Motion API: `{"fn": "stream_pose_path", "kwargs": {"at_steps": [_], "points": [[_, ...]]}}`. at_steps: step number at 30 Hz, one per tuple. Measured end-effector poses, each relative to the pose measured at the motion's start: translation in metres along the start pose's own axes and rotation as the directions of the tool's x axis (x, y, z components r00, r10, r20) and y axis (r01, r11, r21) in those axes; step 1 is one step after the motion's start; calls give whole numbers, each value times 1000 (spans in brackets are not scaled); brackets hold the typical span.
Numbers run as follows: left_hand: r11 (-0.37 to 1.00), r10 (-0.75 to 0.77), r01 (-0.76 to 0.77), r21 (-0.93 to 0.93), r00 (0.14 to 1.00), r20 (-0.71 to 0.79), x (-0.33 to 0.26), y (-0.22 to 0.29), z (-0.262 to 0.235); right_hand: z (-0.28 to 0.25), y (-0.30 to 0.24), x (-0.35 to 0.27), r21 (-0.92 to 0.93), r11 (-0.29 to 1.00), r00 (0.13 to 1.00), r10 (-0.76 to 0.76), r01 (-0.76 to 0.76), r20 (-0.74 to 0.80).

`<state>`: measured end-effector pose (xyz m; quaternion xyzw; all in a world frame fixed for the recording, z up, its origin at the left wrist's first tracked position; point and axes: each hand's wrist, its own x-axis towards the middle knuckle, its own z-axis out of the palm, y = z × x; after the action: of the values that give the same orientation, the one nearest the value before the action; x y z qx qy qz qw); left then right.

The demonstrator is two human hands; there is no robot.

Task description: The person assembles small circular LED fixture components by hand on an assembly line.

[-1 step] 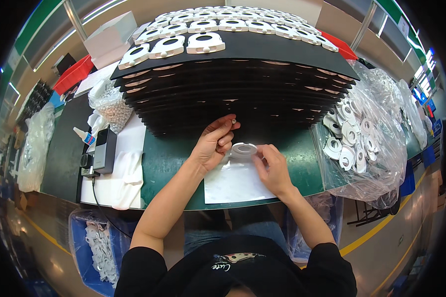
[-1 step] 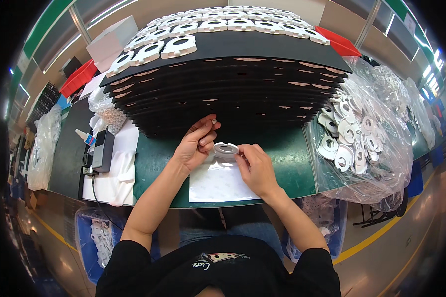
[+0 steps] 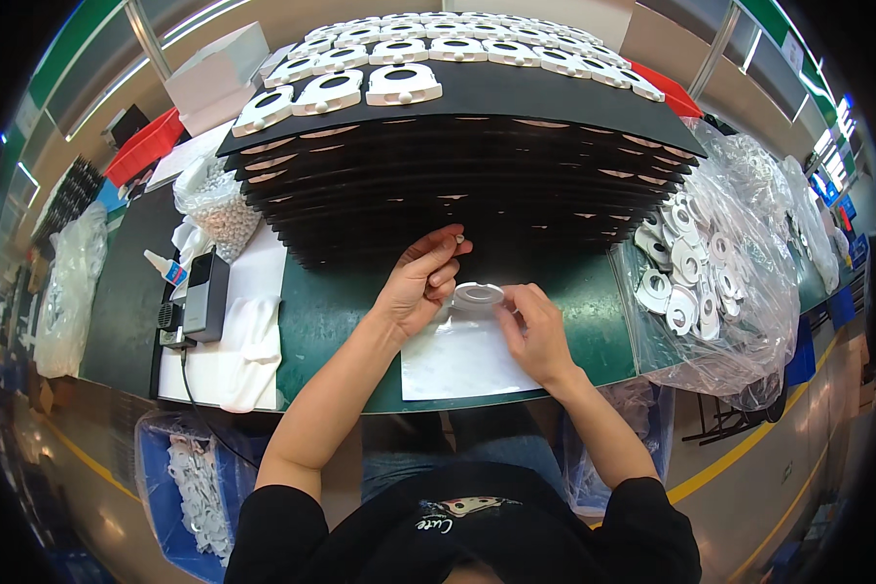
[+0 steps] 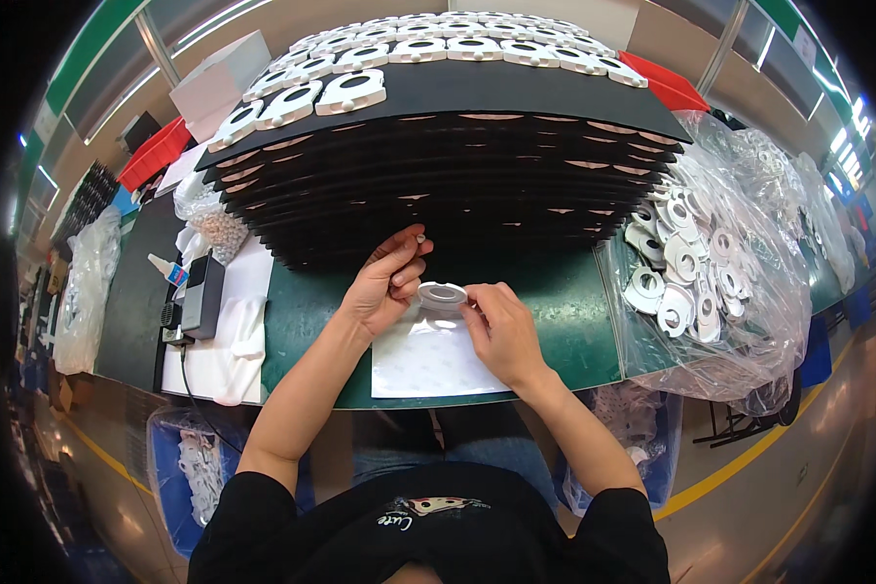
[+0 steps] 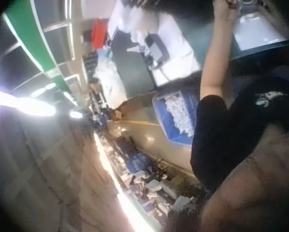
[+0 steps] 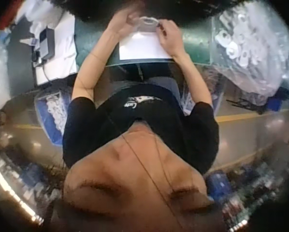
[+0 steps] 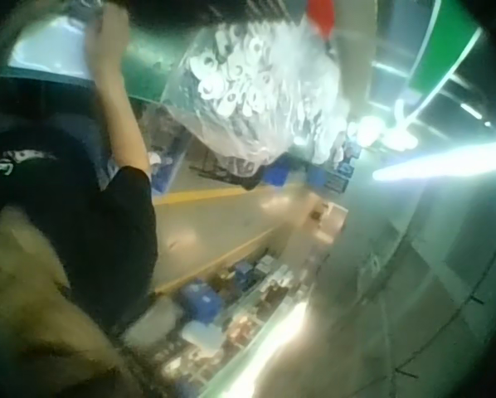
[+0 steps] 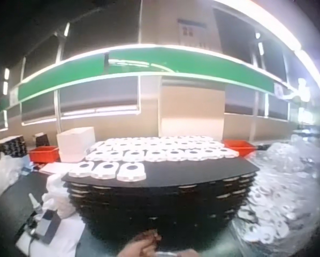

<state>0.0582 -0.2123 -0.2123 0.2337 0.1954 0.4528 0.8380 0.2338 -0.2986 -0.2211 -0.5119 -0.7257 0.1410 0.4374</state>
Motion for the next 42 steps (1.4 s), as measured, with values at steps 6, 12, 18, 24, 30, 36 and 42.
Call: {"fn": "stream_pose_path", "kwargs": {"at_steps": [6, 12, 18, 24, 30, 36, 42], "points": [[999, -10, 12, 41, 999, -44, -1, 0, 3, 0, 7, 3, 515, 829, 952, 298, -220, -73], [995, -37, 38, 93, 999, -13, -4, -3, 8, -13, -3, 24, 726, 667, 931, 348, -166, -107], [986, -37, 35, 166, 999, 8, -4, -5, 7, -9, -17, 41, 741, 659, 943, 311, -128, -114], [984, -41, 39, 173, 999, 8, -4, -5, 4, -4, -19, 44, 717, 679, 929, 348, -157, -125], [976, -55, 52, 210, 998, 10, -4, -5, 1, -4, -17, 41, 716, 675, 943, 325, -180, -69], [983, -99, 80, 166, 989, 111, -1, -8, -2, -16, -28, 48, 720, 672, 949, 310, -174, -60], [985, -130, 139, -99, 987, 96, 1, -2, -8, -67, -73, 118, 38, 925, 811, -311, 378, -496]]}}
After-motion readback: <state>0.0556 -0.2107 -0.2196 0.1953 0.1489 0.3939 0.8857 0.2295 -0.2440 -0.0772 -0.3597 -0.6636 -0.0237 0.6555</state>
